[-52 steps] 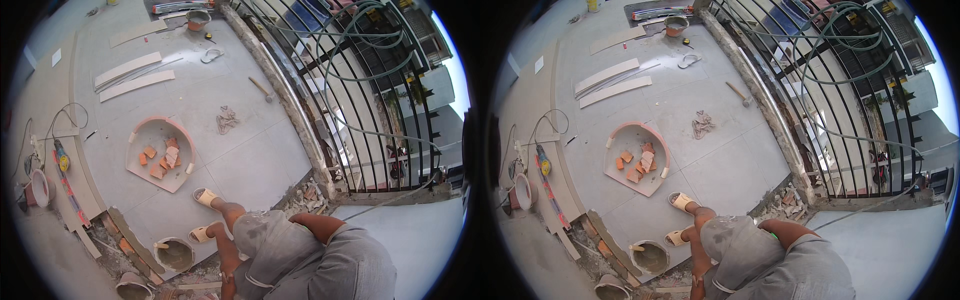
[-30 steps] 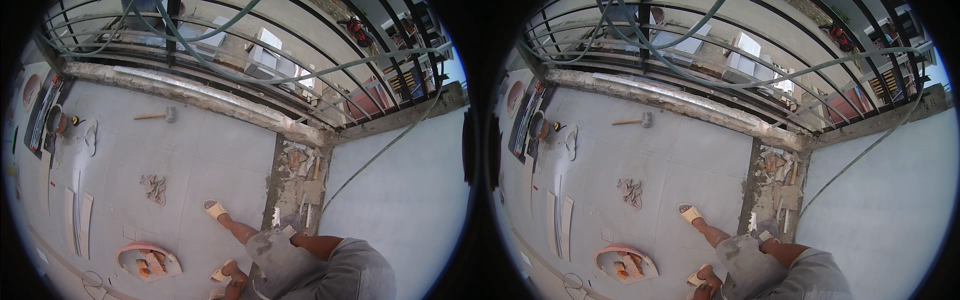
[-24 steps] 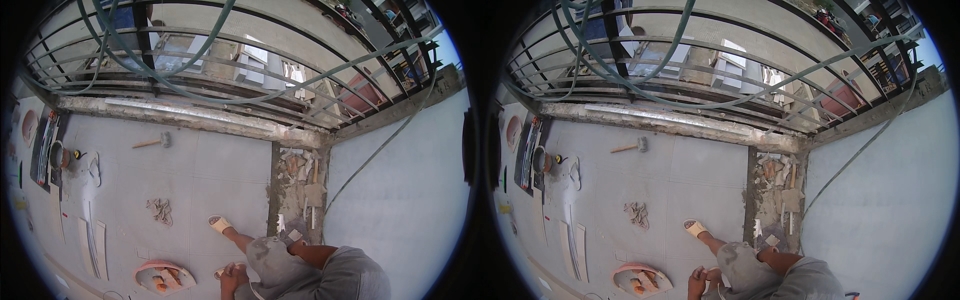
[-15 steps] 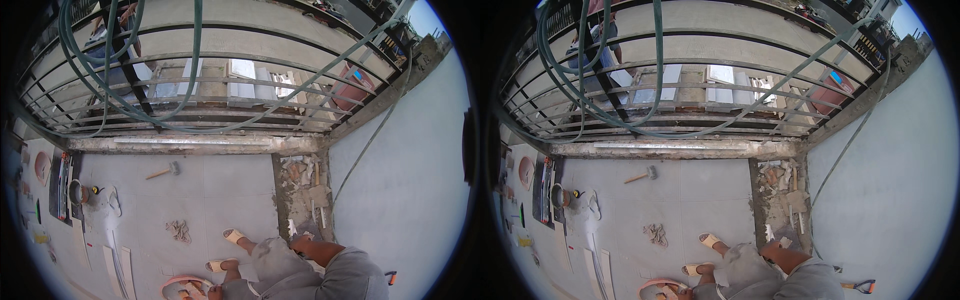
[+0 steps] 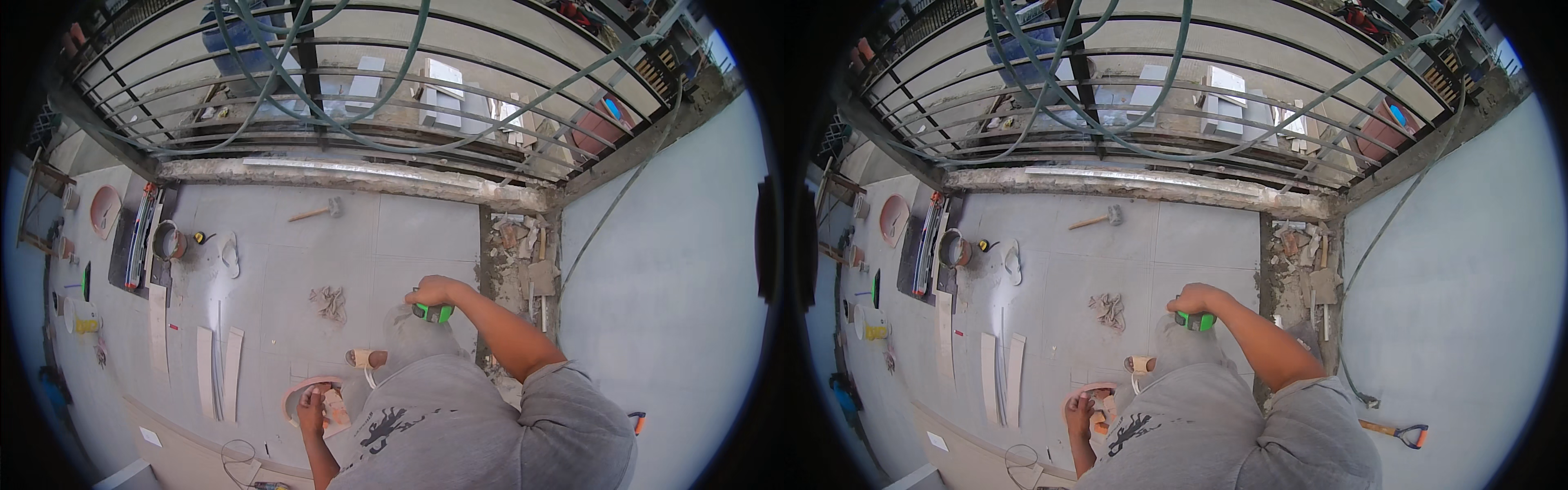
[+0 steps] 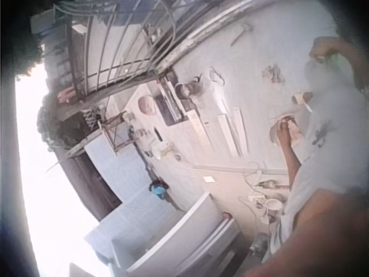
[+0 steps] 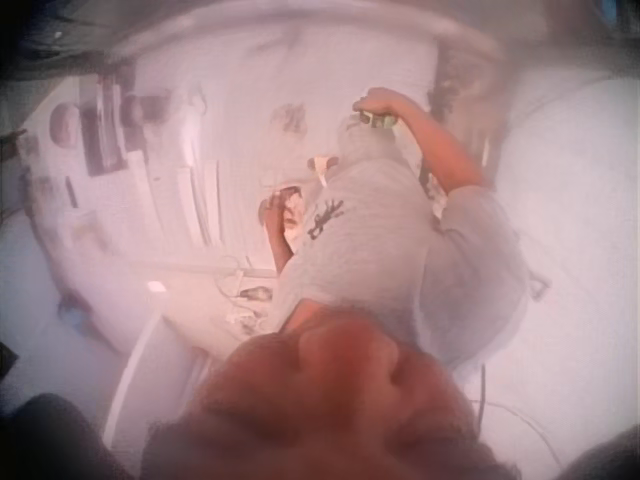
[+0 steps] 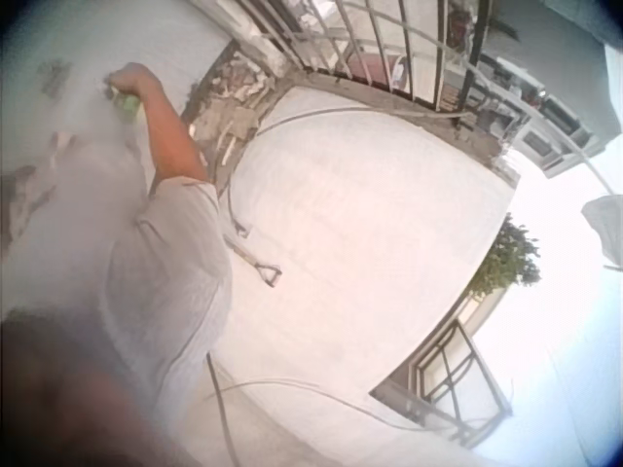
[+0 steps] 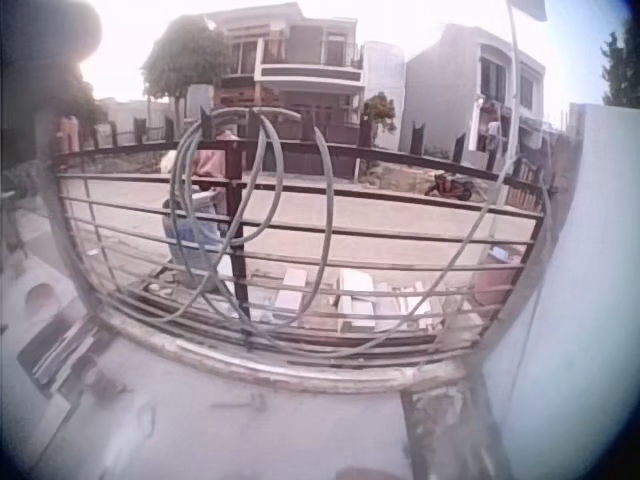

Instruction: The person scoops cement from a bucket using a trowel and spreads it onto the floor. They then place a rectangular tile onto the cement, press it down, and use a tape measure to check the spacing.

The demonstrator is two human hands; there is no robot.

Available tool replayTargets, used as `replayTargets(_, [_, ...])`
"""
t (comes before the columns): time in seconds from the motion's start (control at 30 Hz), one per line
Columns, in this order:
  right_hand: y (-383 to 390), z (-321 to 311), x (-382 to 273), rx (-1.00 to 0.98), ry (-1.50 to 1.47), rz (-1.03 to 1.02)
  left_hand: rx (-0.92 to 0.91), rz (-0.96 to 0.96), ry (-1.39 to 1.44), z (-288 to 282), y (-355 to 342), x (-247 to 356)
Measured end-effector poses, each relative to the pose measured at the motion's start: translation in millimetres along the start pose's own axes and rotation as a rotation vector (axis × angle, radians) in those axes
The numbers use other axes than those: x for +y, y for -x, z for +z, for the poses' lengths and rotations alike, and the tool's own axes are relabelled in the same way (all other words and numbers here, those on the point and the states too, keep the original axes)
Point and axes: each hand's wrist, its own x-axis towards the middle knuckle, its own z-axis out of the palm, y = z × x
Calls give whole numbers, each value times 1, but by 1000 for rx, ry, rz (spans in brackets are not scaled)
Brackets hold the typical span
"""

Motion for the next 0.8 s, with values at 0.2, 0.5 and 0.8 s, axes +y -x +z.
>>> replayTargets(0.2, [6,91,-202,-219,-216,-432,-472,79,613,7,9,86])
replayTargets(0.5, [-40,102,-308,-399,460,-690,-519,4,1338,-73,-8,39])
replayTargets(0.8, [-144,-3,-464,-174,924,-864,427,-242,1304,-178,-18,18])
